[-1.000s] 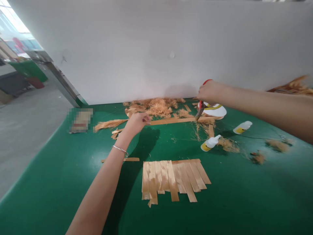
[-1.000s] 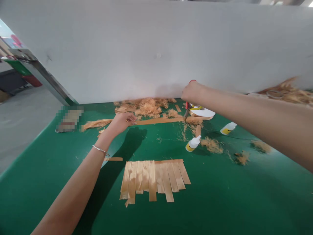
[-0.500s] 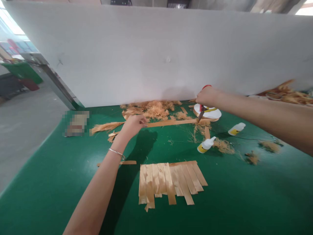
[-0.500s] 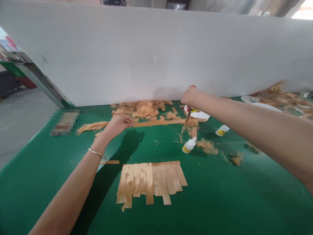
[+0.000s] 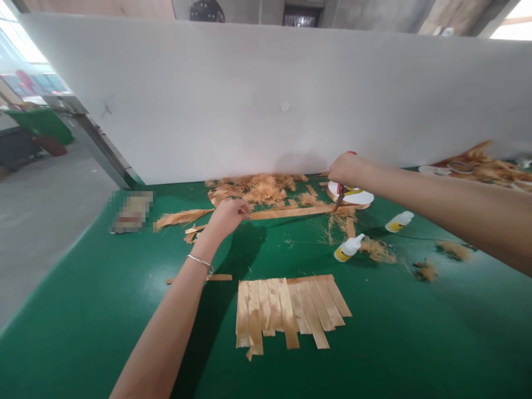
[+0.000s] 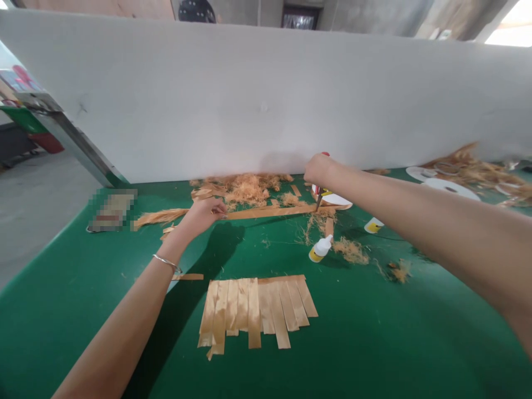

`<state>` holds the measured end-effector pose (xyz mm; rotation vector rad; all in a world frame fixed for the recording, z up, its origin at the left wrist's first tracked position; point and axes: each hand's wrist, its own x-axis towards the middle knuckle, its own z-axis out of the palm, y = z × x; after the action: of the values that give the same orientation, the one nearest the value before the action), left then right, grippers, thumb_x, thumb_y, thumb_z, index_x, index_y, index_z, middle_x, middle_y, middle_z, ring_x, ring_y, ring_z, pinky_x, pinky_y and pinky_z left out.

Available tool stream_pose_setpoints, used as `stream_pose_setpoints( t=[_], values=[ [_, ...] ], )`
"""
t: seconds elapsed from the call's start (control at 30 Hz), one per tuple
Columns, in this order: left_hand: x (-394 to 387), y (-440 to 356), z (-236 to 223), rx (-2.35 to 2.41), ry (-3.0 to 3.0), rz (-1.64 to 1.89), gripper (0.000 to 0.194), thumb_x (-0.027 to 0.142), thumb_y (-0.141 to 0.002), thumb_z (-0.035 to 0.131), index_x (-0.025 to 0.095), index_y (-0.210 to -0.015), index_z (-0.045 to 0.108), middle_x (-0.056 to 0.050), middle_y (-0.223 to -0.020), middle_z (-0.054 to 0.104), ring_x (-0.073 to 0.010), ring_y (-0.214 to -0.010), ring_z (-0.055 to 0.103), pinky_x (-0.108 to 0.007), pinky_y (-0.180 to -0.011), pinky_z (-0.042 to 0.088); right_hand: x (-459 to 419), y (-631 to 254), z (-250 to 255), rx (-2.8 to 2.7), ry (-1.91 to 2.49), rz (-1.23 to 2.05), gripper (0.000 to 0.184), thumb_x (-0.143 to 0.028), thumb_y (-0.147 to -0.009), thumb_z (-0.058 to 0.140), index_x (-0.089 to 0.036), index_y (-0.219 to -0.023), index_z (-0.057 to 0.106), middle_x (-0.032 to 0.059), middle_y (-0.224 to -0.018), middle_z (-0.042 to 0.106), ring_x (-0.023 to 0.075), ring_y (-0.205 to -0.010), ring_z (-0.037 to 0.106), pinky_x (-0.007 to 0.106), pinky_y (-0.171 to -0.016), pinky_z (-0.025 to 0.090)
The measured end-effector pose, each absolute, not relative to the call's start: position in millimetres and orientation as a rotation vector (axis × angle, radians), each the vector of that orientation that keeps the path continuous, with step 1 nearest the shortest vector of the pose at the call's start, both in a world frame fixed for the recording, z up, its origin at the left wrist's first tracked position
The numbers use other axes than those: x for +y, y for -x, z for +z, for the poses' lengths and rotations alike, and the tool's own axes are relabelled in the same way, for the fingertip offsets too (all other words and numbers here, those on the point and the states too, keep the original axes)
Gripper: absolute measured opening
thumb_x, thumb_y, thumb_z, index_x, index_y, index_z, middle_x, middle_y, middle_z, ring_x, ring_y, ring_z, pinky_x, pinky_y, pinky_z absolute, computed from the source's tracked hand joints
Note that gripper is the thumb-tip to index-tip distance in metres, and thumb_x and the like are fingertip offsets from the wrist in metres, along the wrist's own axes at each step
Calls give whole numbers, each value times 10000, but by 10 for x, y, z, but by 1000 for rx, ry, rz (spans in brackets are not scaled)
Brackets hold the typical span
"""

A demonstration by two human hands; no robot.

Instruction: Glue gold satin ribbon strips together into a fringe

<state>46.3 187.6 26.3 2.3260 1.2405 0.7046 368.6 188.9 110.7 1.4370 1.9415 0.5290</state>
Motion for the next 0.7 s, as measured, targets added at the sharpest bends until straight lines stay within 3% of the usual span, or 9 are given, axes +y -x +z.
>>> stream_pose_setpoints(
  t=[0.7],
  values=[
    [1908,-405,247,1217,-2341,715,111,101,-708,599,193,-750,646,-31,-732,694,-189,-724,656,-301,-667,510,1903,-3681,1084,1990,-1371,540,174,-54,-717,556,-169,-627,650,98,-723,663,244,-806,623,380,-711,444]
  ],
)
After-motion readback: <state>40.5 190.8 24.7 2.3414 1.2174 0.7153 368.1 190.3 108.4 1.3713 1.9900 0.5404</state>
